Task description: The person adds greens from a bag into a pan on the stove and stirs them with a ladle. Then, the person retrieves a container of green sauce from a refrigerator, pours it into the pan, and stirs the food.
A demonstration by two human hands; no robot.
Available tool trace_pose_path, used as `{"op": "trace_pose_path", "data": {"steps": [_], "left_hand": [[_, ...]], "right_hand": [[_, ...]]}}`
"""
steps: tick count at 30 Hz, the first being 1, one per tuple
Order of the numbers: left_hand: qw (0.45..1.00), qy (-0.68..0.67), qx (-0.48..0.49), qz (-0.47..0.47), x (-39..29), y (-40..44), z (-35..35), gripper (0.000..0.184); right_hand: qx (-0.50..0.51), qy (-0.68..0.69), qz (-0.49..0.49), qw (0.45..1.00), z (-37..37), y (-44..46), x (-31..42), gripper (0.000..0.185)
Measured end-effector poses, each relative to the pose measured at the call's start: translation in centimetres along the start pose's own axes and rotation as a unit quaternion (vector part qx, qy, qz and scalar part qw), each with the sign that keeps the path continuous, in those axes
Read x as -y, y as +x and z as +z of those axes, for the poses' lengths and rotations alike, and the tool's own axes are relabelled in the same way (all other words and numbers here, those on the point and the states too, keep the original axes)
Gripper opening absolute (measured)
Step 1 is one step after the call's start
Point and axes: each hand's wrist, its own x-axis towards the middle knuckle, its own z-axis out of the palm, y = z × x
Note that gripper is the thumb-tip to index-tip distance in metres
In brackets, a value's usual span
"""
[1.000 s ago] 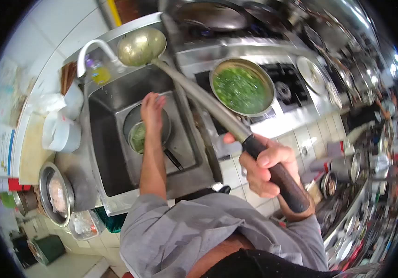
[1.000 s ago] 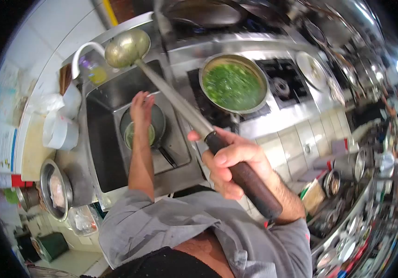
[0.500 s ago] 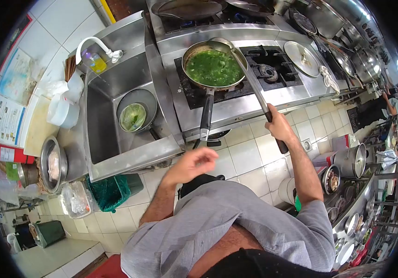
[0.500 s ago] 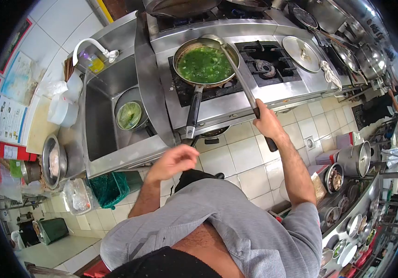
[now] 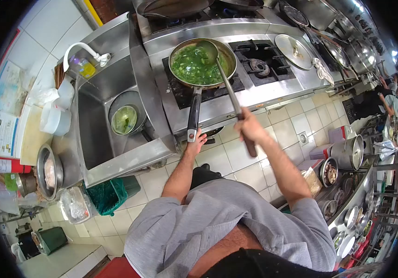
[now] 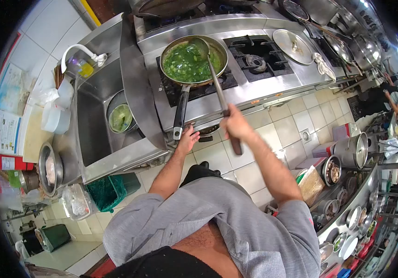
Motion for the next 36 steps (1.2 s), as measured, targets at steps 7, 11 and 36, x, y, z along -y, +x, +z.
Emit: {"op": "trace_pose_path", "data": {"steps": [7,11,36], "left_hand": [[0.991,-0.133,0.009,0.009,2.3,2.8,-0.1,0.034],[0.976,-0.216,-0.002,0.032,2.7,4.1,0.2,0.03],[0.926,-0.305,-0.134,0.178,2.9,5.0,3.8,0.013]], "right_hand": [[0.172,0.429,0.15,0.874,-1.4,-3.9,5.2,0.041],[0.193,0.41,0.114,0.884,-3.0,-5.0,3.3,0.047],[0.019,-0.256,-0.097,0.962,-11.0,0.2,0.9,0.068]]}}
